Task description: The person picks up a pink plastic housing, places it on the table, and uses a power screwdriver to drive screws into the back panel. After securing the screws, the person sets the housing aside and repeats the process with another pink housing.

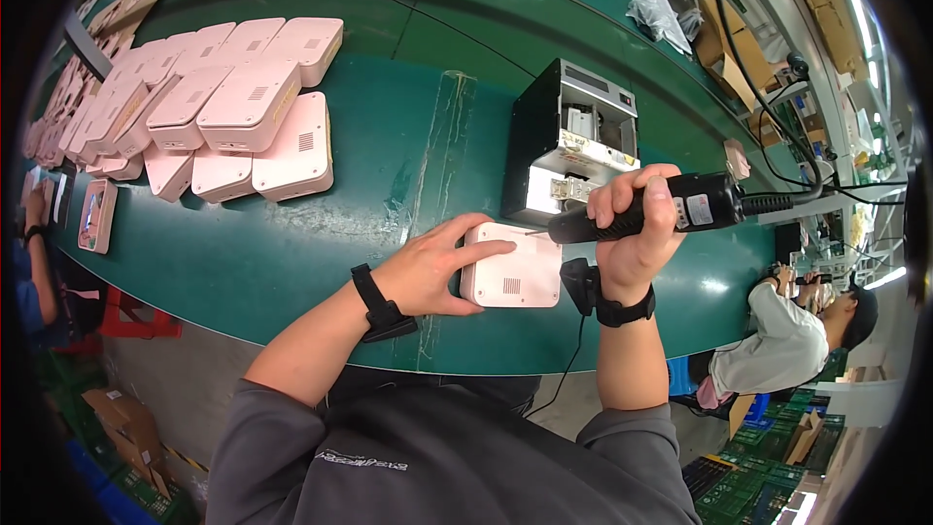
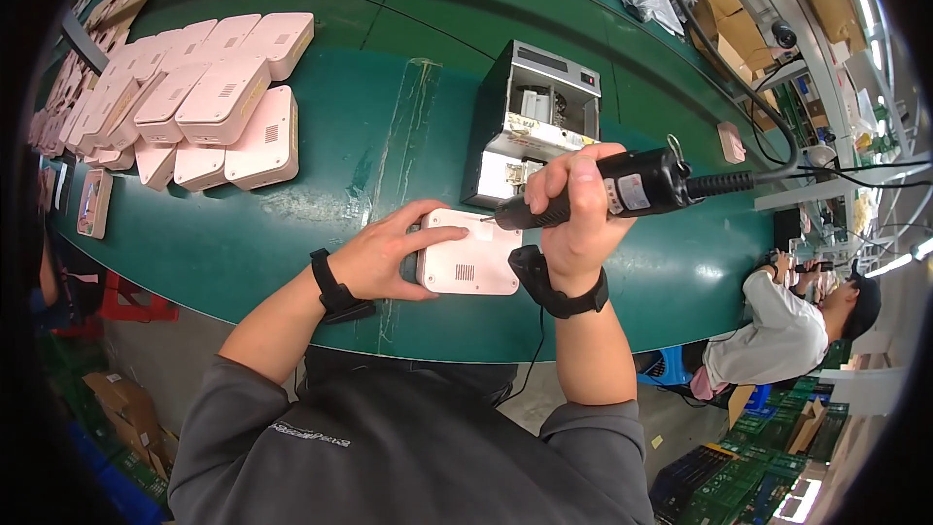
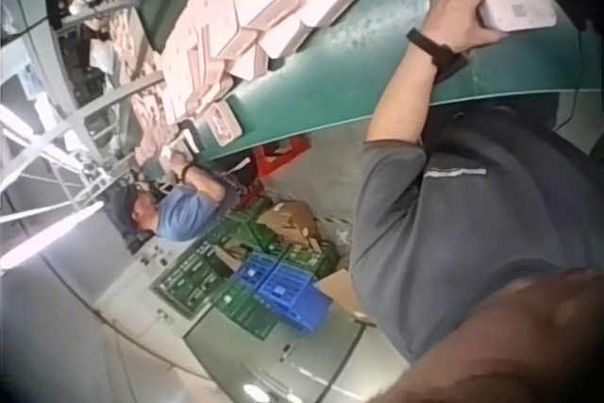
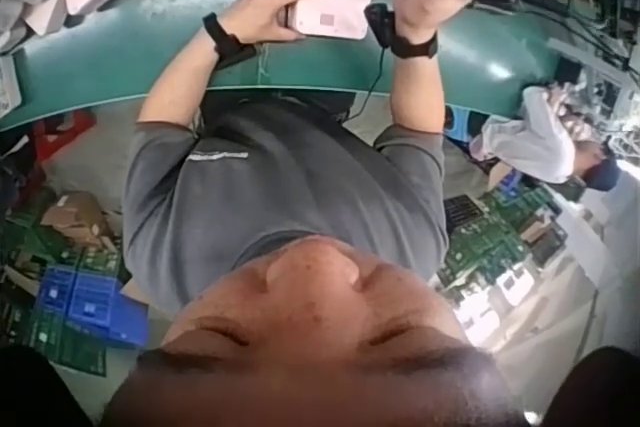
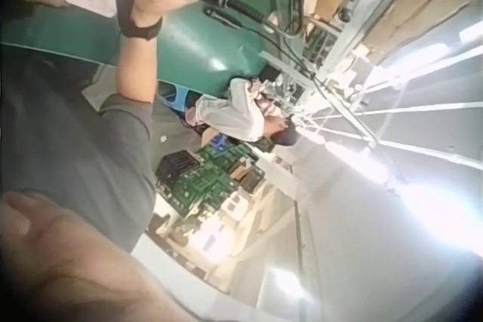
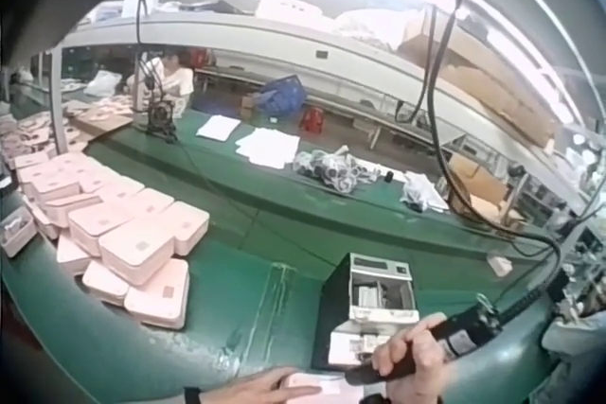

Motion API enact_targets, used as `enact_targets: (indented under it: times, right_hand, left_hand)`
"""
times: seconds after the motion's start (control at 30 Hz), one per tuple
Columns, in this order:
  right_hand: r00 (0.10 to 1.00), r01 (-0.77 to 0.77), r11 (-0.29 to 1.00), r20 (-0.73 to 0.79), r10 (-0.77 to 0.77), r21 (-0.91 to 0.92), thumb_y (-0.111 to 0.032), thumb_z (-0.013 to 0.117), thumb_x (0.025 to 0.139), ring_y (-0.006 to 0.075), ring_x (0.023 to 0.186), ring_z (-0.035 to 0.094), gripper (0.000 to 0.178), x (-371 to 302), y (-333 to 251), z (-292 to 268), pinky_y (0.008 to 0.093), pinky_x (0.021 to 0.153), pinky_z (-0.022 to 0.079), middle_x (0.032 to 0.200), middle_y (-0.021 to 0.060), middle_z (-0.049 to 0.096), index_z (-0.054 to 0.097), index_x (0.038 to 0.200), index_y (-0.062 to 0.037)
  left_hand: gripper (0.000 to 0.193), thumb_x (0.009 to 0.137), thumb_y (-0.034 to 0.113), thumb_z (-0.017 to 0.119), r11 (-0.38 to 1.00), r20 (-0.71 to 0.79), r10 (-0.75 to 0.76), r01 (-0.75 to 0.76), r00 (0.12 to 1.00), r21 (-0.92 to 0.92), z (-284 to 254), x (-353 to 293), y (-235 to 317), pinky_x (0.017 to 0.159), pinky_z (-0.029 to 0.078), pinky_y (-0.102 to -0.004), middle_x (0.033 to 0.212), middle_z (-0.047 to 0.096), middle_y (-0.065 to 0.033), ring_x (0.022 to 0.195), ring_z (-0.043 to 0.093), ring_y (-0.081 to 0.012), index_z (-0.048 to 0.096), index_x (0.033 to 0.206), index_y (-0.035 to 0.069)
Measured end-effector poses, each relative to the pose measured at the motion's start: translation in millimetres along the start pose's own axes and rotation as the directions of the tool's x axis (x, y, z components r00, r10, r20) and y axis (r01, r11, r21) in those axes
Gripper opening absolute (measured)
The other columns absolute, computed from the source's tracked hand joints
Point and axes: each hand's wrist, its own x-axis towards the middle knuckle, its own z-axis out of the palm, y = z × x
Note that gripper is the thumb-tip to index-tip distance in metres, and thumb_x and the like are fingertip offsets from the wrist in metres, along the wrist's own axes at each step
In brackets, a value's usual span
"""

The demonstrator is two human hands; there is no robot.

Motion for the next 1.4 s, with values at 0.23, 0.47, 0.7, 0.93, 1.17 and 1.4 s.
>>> enact_targets:
  times: [0.23, 0.47, 0.7, 0.93, 1.17, 1.4]
  right_hand:
    - [1.0, -0.008, 0.999, -0.001, 0.007, -0.039, -0.023, 0.055, 0.094, 0.0173, 0.051, 0.048, 0.018, -1, -7, 3, 0.0351, 0.052, 0.044, 0.067, 0.0063, 0.05, 0.052, 0.096, -0.0056]
    - [0.989, 0.147, 0.989, -0.014, -0.148, -0.021, -0.021, 0.055, 0.095, 0.0173, 0.052, 0.049, 0.016, 13, -40, -19, 0.0355, 0.052, 0.045, 0.069, 0.0066, 0.051, 0.052, 0.096, -0.0048]
    - [0.989, 0.137, 0.982, -0.03, -0.142, -0.129, -0.021, 0.054, 0.095, 0.0171, 0.052, 0.049, 0.017, 26, -25, -22, 0.0353, 0.054, 0.044, 0.069, 0.0061, 0.051, 0.051, 0.097, -0.0049]
    - [0.998, 0.048, 0.998, 0.034, -0.047, -0.045, -0.024, 0.052, 0.096, 0.0166, 0.052, 0.048, 0.019, 3, -37, -16, 0.0351, 0.054, 0.044, 0.068, 0.0057, 0.05, 0.05, 0.098, -0.0054]
    - [0.987, 0.037, 0.999, 0.159, -0.04, 0.02, -0.024, 0.052, 0.095, 0.0161, 0.052, 0.047, 0.02, -11, -34, 4, 0.0355, 0.055, 0.045, 0.069, 0.0065, 0.05, 0.047, 0.101, -0.0058]
    - [0.985, -0.025, 1.0, 0.17, 0.023, 0.008, -0.023, 0.054, 0.093, 0.016, 0.051, 0.047, 0.02, -10, -12, 6, 0.0355, 0.055, 0.046, 0.068, 0.0075, 0.05, 0.047, 0.099, -0.0053]
  left_hand:
    - [0.081, 0.065, 0.022, 0.085, 1.0, 0.017, 0.0, 0.0, 1.0, 0.009, -1, 0, 2, 0.099, 0.05, -0.043, 0.142, 0.041, -0.0147, 0.123, 0.053, -0.0354, 0.053, 0.139, 0.023]
    - [0.083, 0.066, 0.024, 0.085, 1.0, 0.038, -0.019, 0.019, 0.999, -0.006, 6, 3, 11, 0.1, 0.049, -0.0437, 0.143, 0.04, -0.0152, 0.124, 0.052, -0.0367, 0.05, 0.141, 0.023]
    - [0.085, 0.066, 0.03, 0.085, 0.996, 0.036, -0.004, 0.001, 0.999, 0.095, 34, 28, 23, 0.102, 0.047, -0.0462, 0.142, 0.04, -0.0165, 0.126, 0.05, -0.039, 0.048, 0.142, 0.025]
    - [0.087, 0.064, 0.03, 0.086, 0.994, 0.014, -0.008, 0.007, 1.0, 0.112, 40, 30, 20, 0.103, 0.046, -0.0462, 0.139, 0.041, -0.0167, 0.126, 0.05, -0.0381, 0.048, 0.142, 0.025]
    - [0.087, 0.063, 0.03, 0.087, 0.994, -0.009, 0.002, -0.001, 1.0, 0.111, 41, 30, 17, 0.105, 0.044, -0.0449, 0.136, 0.042, -0.0176, 0.125, 0.05, -0.0375, 0.049, 0.141, 0.024]
    - [0.084, 0.061, 0.024, 0.088, 0.992, -0.005, 0.035, -0.034, 0.999, 0.122, 44, 33, 17, 0.107, 0.042, -0.0453, 0.136, 0.043, -0.0192, 0.127, 0.047, -0.0375, 0.054, 0.138, 0.021]
